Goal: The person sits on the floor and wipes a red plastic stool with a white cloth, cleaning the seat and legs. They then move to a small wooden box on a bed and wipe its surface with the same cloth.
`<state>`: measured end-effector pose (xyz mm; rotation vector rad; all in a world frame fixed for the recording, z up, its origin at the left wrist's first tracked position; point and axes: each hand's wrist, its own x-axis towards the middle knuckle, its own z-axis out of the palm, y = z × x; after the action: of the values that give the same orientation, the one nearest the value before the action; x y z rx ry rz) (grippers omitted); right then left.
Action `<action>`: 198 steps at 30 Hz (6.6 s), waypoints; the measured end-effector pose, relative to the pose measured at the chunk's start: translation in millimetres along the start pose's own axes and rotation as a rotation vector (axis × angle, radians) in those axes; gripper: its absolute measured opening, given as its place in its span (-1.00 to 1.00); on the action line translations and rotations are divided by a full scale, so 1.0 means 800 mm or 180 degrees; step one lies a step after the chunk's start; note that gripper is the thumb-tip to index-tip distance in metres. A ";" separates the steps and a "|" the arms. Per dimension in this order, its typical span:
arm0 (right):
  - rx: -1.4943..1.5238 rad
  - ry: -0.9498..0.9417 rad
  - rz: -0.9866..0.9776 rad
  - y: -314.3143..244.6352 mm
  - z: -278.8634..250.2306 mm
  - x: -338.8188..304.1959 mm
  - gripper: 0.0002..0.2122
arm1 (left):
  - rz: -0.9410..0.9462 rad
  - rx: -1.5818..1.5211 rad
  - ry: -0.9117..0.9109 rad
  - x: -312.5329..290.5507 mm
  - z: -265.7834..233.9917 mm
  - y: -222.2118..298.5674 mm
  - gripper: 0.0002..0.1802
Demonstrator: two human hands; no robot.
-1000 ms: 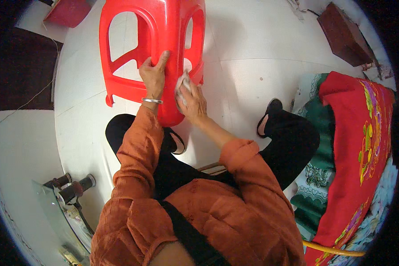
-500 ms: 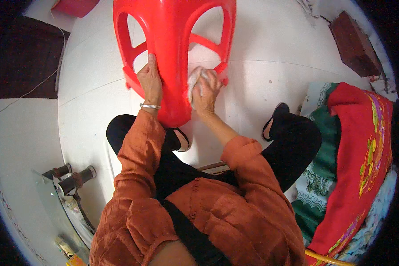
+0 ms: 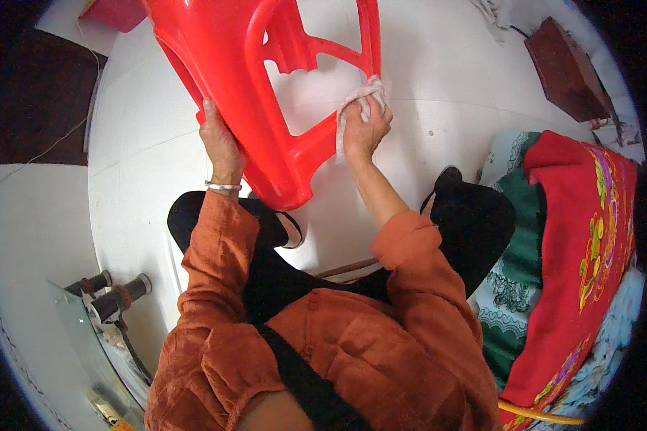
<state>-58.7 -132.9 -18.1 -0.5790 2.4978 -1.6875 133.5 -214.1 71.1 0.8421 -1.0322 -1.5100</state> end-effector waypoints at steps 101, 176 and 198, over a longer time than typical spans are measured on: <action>0.3294 -0.2262 0.1825 -0.112 -0.202 -0.028 -0.54 | 0.0485 0.1839 -0.1090 -0.139 -0.037 0.066 -0.55; 0.3001 -0.1798 0.1188 -0.092 -0.312 0.035 -0.70 | 0.0239 0.2485 -0.4315 -0.056 0.157 0.012 -0.31; -0.3716 -0.4392 0.2755 0.171 -0.599 -0.198 -0.52 | -0.0421 0.2837 -0.4335 -0.240 0.121 -0.144 -0.63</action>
<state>-76.0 388.4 22.8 -0.3293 1.7523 0.5234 36.9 -2.6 -2.1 0.3140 -2.8154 -1.6772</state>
